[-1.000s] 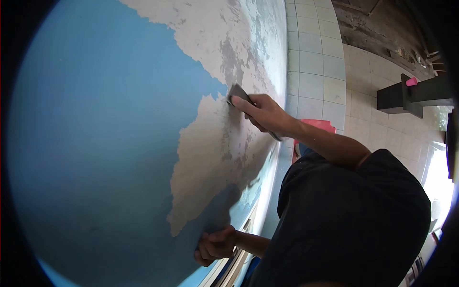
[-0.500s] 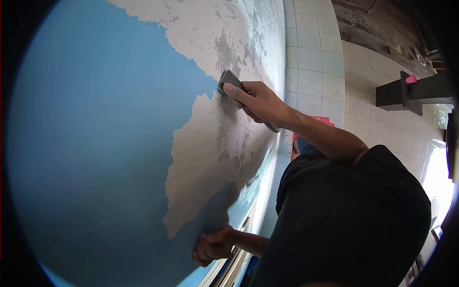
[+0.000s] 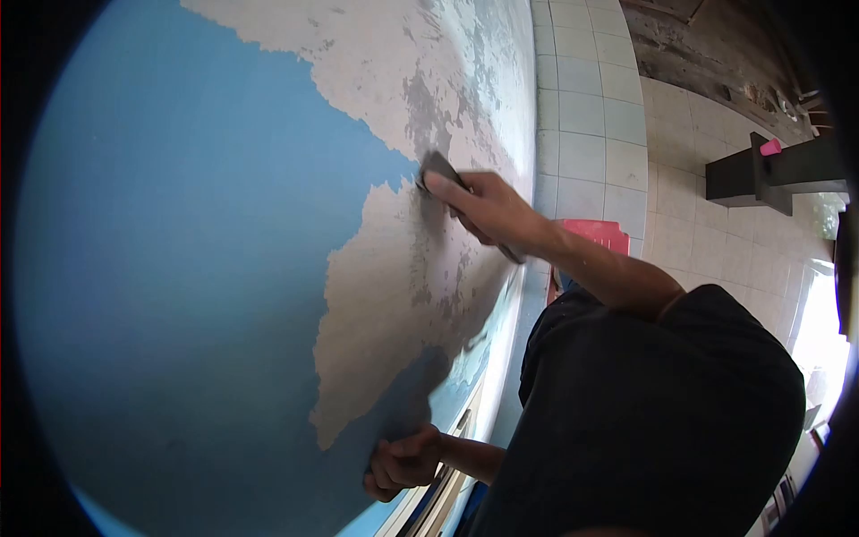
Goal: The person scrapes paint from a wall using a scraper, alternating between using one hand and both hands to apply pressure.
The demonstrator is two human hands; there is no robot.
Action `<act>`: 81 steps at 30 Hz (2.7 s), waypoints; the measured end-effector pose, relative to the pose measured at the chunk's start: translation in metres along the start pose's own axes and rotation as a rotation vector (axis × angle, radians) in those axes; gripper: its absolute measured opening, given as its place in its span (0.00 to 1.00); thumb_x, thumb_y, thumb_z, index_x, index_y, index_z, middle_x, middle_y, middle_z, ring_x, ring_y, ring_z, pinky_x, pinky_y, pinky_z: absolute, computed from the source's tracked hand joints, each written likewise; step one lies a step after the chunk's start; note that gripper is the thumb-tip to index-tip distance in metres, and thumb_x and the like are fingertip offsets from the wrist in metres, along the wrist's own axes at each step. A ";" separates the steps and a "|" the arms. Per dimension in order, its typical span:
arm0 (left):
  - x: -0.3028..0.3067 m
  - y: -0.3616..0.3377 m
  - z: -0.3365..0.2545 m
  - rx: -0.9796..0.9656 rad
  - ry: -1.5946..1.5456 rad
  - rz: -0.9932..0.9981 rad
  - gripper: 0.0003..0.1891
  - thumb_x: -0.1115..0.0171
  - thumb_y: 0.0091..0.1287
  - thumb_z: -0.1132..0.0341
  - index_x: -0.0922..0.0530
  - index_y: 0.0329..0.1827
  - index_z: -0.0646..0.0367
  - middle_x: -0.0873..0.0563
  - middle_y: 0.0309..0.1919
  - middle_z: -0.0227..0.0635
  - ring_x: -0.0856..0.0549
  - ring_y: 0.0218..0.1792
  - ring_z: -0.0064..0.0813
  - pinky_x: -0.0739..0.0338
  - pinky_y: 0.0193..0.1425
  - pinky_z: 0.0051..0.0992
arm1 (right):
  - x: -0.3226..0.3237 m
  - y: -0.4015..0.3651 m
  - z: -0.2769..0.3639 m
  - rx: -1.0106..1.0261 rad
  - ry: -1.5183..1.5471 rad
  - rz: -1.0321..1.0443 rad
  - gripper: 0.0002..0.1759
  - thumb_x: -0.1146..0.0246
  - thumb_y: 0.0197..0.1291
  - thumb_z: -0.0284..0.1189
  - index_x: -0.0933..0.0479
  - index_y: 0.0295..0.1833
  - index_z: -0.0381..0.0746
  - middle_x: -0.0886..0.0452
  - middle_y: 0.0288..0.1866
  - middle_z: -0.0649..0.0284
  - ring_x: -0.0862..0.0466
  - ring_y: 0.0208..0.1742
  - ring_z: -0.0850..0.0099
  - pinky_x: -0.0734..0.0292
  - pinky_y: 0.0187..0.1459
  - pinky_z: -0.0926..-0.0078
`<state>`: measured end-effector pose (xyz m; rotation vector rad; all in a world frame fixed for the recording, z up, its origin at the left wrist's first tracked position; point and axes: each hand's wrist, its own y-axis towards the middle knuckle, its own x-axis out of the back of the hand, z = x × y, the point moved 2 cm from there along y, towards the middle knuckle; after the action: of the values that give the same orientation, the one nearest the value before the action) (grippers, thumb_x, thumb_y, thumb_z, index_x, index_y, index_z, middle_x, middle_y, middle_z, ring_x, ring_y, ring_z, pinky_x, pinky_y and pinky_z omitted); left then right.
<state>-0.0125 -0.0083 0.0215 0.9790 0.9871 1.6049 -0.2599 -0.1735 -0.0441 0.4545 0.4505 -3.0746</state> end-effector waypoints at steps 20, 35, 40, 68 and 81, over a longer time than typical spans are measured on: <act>0.000 0.001 0.000 -0.003 0.013 -0.009 0.09 0.49 0.69 0.67 0.25 0.31 0.61 0.21 0.28 0.32 0.26 0.36 0.33 0.33 0.52 0.38 | 0.010 0.006 0.001 -0.027 -0.018 0.023 0.33 0.43 0.64 0.62 0.27 0.30 0.41 0.34 0.15 0.75 0.37 0.12 0.86 0.43 0.13 0.85; -0.004 0.004 -0.002 -0.028 -0.003 -0.027 0.09 0.49 0.69 0.68 0.25 0.31 0.61 0.22 0.27 0.32 0.26 0.35 0.32 0.33 0.52 0.37 | 0.007 0.008 -0.005 -0.056 -0.021 0.019 0.33 0.43 0.64 0.62 0.27 0.30 0.39 0.36 0.14 0.76 0.37 0.13 0.87 0.43 0.13 0.86; 0.001 0.002 -0.002 -0.028 0.011 0.005 0.10 0.49 0.70 0.67 0.25 0.32 0.62 0.22 0.28 0.31 0.26 0.36 0.32 0.33 0.51 0.38 | 0.014 0.009 -0.001 -0.038 -0.022 0.030 0.33 0.42 0.63 0.62 0.27 0.30 0.40 0.37 0.14 0.76 0.39 0.12 0.87 0.46 0.13 0.85; -0.002 0.002 -0.001 -0.008 0.015 0.000 0.10 0.50 0.70 0.66 0.24 0.33 0.60 0.22 0.28 0.31 0.27 0.36 0.31 0.34 0.52 0.38 | 0.030 0.023 0.011 0.194 -0.388 -0.074 0.40 0.43 0.63 0.63 0.19 0.31 0.30 0.25 0.19 0.65 0.28 0.21 0.76 0.35 0.22 0.72; 0.000 -0.001 0.001 0.005 -0.013 -0.014 0.11 0.46 0.71 0.64 0.22 0.33 0.60 0.19 0.28 0.31 0.25 0.40 0.35 0.31 0.50 0.37 | 0.011 0.015 0.008 0.084 -0.143 -0.024 0.38 0.44 0.64 0.62 0.21 0.33 0.32 0.29 0.20 0.67 0.30 0.19 0.81 0.37 0.18 0.80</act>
<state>-0.0116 -0.0077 0.0205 0.9829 0.9869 1.5836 -0.2718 -0.1901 -0.0443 0.2292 0.3274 -3.1306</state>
